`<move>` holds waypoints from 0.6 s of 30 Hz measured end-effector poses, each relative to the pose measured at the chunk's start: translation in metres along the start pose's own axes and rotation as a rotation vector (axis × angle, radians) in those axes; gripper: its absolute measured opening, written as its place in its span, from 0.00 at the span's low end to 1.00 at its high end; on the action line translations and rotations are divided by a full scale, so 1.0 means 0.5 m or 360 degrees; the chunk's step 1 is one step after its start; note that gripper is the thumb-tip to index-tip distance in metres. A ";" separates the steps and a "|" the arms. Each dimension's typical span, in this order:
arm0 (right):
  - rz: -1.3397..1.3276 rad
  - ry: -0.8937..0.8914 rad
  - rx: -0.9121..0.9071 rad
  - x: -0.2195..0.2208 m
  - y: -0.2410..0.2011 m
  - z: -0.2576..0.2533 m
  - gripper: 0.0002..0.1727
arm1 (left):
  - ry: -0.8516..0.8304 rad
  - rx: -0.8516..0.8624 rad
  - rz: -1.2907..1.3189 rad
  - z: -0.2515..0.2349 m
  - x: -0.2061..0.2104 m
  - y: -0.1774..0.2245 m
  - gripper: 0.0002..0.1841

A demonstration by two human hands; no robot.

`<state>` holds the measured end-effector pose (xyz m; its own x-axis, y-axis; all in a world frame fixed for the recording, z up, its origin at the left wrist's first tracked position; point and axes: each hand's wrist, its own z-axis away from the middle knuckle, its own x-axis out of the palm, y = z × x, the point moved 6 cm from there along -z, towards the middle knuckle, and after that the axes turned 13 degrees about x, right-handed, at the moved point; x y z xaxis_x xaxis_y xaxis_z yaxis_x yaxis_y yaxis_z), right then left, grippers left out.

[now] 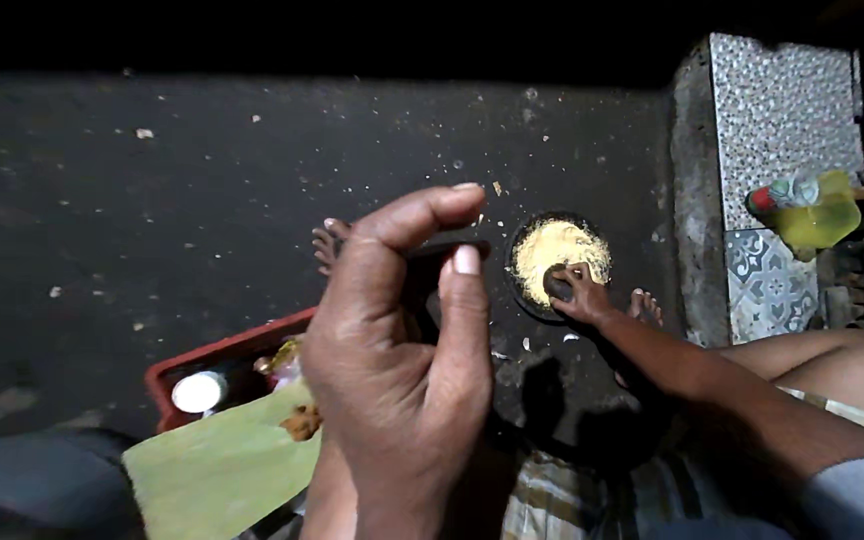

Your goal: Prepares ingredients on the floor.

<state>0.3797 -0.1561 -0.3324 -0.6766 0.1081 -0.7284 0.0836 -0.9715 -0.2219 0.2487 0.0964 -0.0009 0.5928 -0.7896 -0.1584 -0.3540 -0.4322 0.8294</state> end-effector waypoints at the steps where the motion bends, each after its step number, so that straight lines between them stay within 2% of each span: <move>1: -0.0103 -0.0013 0.0006 -0.011 -0.001 -0.021 0.36 | 0.0001 0.0017 -0.0042 -0.004 0.001 0.000 0.14; 5: -0.0480 -0.0083 0.0170 -0.029 0.020 -0.018 0.37 | 0.0038 -0.0007 -0.0056 0.004 -0.012 0.001 0.15; 9: 0.0132 -0.0136 0.0051 0.004 0.010 0.040 0.35 | 0.0060 -0.0050 0.0004 0.006 -0.018 -0.005 0.16; 12: 0.0062 -0.0076 0.0082 -0.010 -0.018 0.002 0.35 | 0.0010 -0.0059 -0.0001 -0.002 -0.005 -0.002 0.14; 16: -0.0442 -0.0172 0.0224 -0.122 -0.052 -0.109 0.35 | 0.0007 0.0007 -0.0034 0.000 -0.003 -0.005 0.13; 18: -0.0405 -0.0138 0.0201 -0.187 -0.068 -0.143 0.34 | 0.0021 -0.0014 -0.0078 0.006 -0.013 -0.009 0.13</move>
<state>0.4924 -0.1179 -0.3031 -0.7245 0.3387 -0.6002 -0.1851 -0.9345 -0.3040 0.2443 0.1019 -0.0054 0.6186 -0.7619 -0.1920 -0.3179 -0.4662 0.8256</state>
